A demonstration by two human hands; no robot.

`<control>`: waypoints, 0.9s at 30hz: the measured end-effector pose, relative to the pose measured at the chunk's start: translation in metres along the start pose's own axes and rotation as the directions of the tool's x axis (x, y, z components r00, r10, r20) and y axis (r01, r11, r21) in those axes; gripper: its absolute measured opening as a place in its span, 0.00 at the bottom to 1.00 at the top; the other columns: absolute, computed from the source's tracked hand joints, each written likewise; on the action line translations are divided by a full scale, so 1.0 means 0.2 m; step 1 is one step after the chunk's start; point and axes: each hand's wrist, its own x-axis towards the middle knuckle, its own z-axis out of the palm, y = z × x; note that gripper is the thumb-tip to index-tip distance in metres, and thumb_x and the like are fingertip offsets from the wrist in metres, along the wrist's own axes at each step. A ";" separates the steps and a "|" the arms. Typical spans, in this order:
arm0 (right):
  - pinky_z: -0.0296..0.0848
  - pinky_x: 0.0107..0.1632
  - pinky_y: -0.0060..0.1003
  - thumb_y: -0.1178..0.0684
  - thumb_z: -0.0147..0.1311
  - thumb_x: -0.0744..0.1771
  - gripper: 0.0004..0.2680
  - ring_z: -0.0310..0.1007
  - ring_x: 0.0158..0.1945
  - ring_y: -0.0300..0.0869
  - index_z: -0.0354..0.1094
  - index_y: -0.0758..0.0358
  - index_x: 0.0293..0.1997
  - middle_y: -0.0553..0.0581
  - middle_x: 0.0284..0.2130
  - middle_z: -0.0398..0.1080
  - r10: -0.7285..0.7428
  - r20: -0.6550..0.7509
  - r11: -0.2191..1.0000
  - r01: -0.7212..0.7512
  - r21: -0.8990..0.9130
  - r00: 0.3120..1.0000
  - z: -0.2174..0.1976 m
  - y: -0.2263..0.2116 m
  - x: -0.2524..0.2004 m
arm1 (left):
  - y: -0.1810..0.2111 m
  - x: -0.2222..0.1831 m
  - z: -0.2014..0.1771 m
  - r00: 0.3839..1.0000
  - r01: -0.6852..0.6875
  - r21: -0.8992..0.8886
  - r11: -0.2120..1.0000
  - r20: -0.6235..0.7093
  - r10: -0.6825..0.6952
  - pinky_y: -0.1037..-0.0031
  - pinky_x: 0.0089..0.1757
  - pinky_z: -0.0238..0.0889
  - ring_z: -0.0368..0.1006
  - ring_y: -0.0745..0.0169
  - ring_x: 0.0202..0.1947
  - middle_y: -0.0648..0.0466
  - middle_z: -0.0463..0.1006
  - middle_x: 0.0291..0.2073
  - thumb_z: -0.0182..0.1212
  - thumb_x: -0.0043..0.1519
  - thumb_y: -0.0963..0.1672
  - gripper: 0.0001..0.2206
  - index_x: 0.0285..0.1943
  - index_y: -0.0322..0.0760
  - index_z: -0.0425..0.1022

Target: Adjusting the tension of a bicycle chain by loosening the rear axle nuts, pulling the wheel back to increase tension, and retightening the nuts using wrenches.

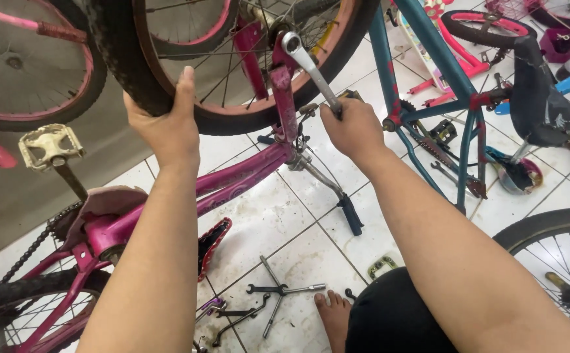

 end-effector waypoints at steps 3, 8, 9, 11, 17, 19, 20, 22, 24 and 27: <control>0.69 0.31 0.44 0.45 0.53 0.68 0.13 0.72 0.25 0.50 0.76 0.63 0.32 0.56 0.21 0.73 -0.011 0.007 1.000 0.011 -0.018 1.000 0.00 0.00 0.00 | -0.04 -0.05 -0.01 0.994 0.095 -0.041 0.995 0.055 -0.093 0.77 0.44 0.71 0.75 0.67 0.38 0.53 0.75 0.40 0.71 0.63 0.42 0.18 0.54 0.33 0.65; 0.65 0.30 0.35 0.42 0.48 0.72 0.15 0.69 0.21 0.41 0.66 0.54 0.25 0.50 0.14 0.65 0.069 0.123 0.996 -0.076 0.052 0.990 0.00 0.01 0.05 | -0.09 -0.14 -0.08 0.952 0.242 0.162 0.957 0.154 -0.266 0.60 0.56 0.65 0.71 0.54 0.55 0.51 0.72 0.51 0.69 0.70 0.50 0.21 0.60 0.41 0.61; 0.66 0.30 0.34 0.41 0.46 0.72 0.15 0.68 0.21 0.39 0.67 0.52 0.27 0.48 0.14 0.64 0.059 0.127 0.994 -0.069 0.084 0.990 0.00 0.01 0.06 | -0.07 -0.16 -0.08 0.924 0.308 0.212 0.927 0.166 -0.345 0.49 0.66 0.54 0.62 0.41 0.69 0.41 0.68 0.65 0.67 0.72 0.52 0.27 0.69 0.37 0.57; 0.66 0.31 0.32 0.41 0.46 0.72 0.16 0.68 0.22 0.39 0.67 0.53 0.26 0.49 0.14 0.64 0.065 0.152 0.983 -0.089 0.163 0.986 -0.03 -0.07 -0.02 | -0.04 -0.19 -0.05 0.909 0.349 0.212 0.913 0.158 -0.385 0.49 0.67 0.53 0.59 0.40 0.71 0.40 0.65 0.67 0.65 0.72 0.52 0.29 0.72 0.36 0.54; 0.67 0.36 0.35 0.35 0.49 0.71 0.18 0.69 0.26 0.42 0.67 0.53 0.26 0.50 0.15 0.66 0.022 0.263 0.917 -0.124 0.378 0.965 0.08 -0.04 -0.13 | -0.13 -0.28 -0.09 0.855 0.474 0.351 0.808 0.037 -0.517 0.56 0.62 0.66 0.64 0.42 0.67 0.43 0.59 0.67 0.74 0.64 0.48 0.39 0.76 0.36 0.47; 0.66 0.35 0.33 0.34 0.50 0.71 0.18 0.67 0.24 0.39 0.68 0.51 0.26 0.48 0.14 0.65 0.001 0.304 0.912 -0.125 0.390 0.953 0.09 -0.06 -0.18 | -0.04 -0.36 -0.09 0.804 0.542 0.430 0.722 -0.015 -0.595 0.56 0.62 0.65 0.62 0.42 0.67 0.46 0.52 0.69 0.75 0.61 0.49 0.44 0.78 0.42 0.43; 0.67 0.37 0.35 0.35 0.50 0.71 0.17 0.68 0.25 0.42 0.68 0.53 0.26 0.51 0.15 0.67 -0.006 0.360 0.920 -0.137 0.369 0.933 0.07 -0.09 -0.21 | 0.07 -0.42 -0.07 0.860 0.462 0.393 0.795 0.020 -0.510 0.57 0.63 0.60 0.59 0.41 0.67 0.42 0.53 0.68 0.72 0.62 0.47 0.40 0.77 0.36 0.46; 0.68 0.39 0.37 0.36 0.51 0.70 0.17 0.69 0.27 0.45 0.69 0.54 0.27 0.53 0.16 0.68 -0.007 0.414 0.928 -0.148 0.343 0.910 0.05 -0.12 -0.28 | 0.21 -0.53 -0.05 0.906 0.379 0.350 0.857 0.052 -0.421 0.58 0.64 0.55 0.56 0.40 0.67 0.38 0.55 0.66 0.68 0.62 0.46 0.36 0.76 0.29 0.50; 0.68 0.37 0.37 0.36 0.51 0.70 0.17 0.67 0.26 0.42 0.68 0.56 0.25 0.52 0.14 0.66 -0.006 0.538 0.944 -0.172 0.280 0.843 0.06 -0.13 -0.38 | 0.26 -0.66 -0.06 0.916 0.204 0.121 0.972 0.327 -0.232 0.54 0.63 0.55 0.59 0.43 0.64 0.37 0.63 0.63 0.59 0.67 0.49 0.33 0.77 0.30 0.49; 0.70 0.38 0.41 0.41 0.49 0.70 0.16 0.71 0.27 0.48 0.69 0.58 0.26 0.58 0.15 0.69 -0.027 0.601 0.966 -0.135 0.222 0.799 0.12 -0.08 -0.53 | 0.27 -0.79 -0.05 0.891 0.260 -0.004 0.966 0.386 -0.238 0.57 0.64 0.54 0.59 0.48 0.64 0.40 0.64 0.64 0.58 0.68 0.52 0.36 0.80 0.35 0.44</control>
